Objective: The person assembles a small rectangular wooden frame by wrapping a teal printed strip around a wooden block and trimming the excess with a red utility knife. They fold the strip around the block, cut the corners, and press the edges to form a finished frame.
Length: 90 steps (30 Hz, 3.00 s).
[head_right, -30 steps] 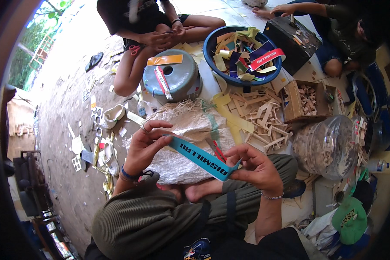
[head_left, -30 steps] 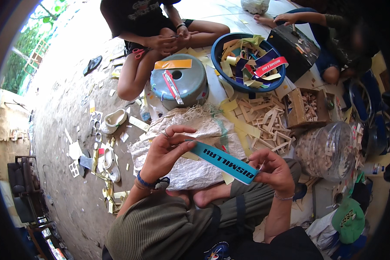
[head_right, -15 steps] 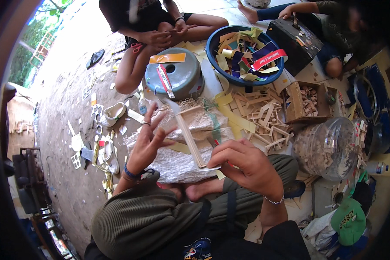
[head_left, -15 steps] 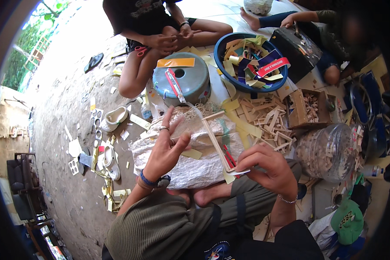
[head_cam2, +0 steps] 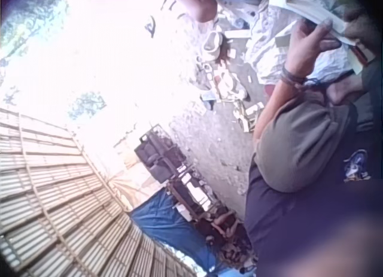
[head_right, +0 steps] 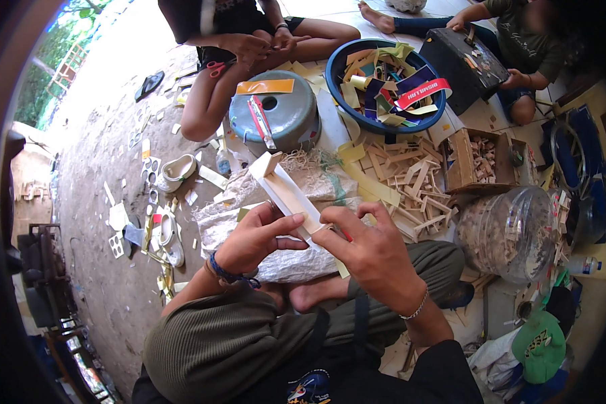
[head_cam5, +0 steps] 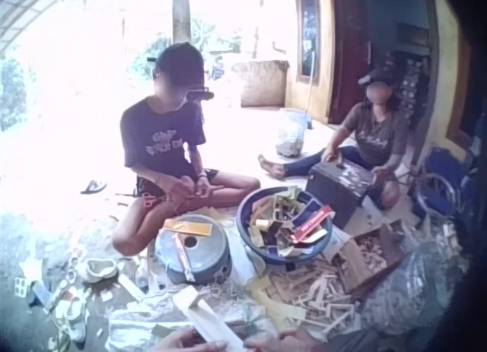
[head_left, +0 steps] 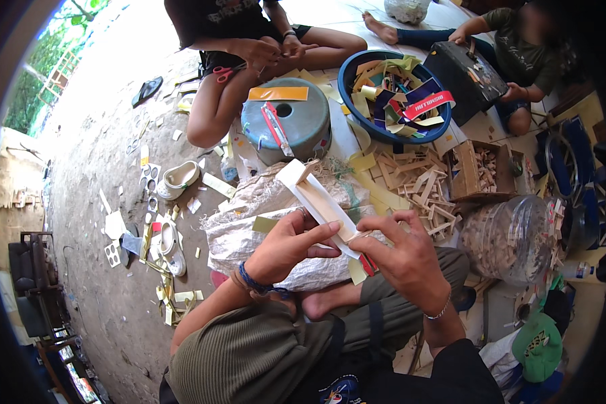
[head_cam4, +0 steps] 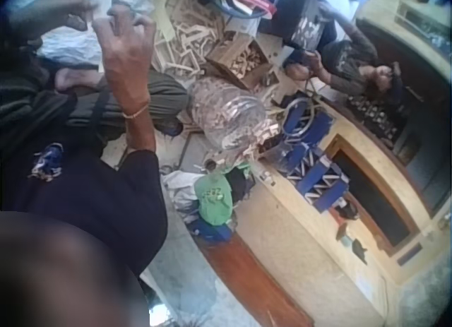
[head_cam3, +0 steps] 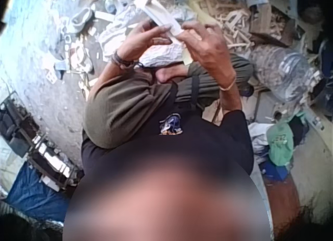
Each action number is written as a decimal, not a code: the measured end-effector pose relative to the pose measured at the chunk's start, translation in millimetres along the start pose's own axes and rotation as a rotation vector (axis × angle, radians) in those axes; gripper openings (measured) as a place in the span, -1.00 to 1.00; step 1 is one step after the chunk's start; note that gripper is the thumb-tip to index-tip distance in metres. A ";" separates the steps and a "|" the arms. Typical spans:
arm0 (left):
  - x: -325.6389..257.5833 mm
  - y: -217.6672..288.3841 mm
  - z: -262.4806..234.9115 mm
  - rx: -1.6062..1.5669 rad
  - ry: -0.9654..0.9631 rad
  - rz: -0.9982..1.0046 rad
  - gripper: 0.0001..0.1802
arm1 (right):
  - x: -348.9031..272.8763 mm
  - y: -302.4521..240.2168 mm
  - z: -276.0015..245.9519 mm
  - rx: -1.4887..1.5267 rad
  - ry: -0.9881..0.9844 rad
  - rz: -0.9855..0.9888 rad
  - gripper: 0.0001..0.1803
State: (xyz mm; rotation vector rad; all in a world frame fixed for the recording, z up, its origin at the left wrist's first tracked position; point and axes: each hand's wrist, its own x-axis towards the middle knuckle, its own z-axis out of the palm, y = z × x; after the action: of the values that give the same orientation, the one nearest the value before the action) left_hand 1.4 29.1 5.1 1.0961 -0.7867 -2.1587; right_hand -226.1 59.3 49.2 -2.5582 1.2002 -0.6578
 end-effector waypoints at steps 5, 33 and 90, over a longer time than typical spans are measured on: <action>-2.7 -3.5 0.2 0.049 0.084 0.126 -0.56 | 0.9 -4.6 5.1 0.069 0.079 0.032 -0.66; -5.7 -4.0 -13.4 -0.164 0.143 0.237 -0.62 | 21.5 -14.9 87.4 1.354 0.524 0.574 -0.11; -36.6 51.9 11.7 0.033 0.043 -0.008 -0.70 | -61.1 24.4 81.6 0.661 0.326 0.608 -0.73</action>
State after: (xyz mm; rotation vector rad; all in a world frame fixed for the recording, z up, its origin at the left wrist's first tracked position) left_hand 21.5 24.2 66.2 1.1603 -0.8025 -2.1286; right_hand -236.5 93.1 -49.5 -1.4865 1.4461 -1.1021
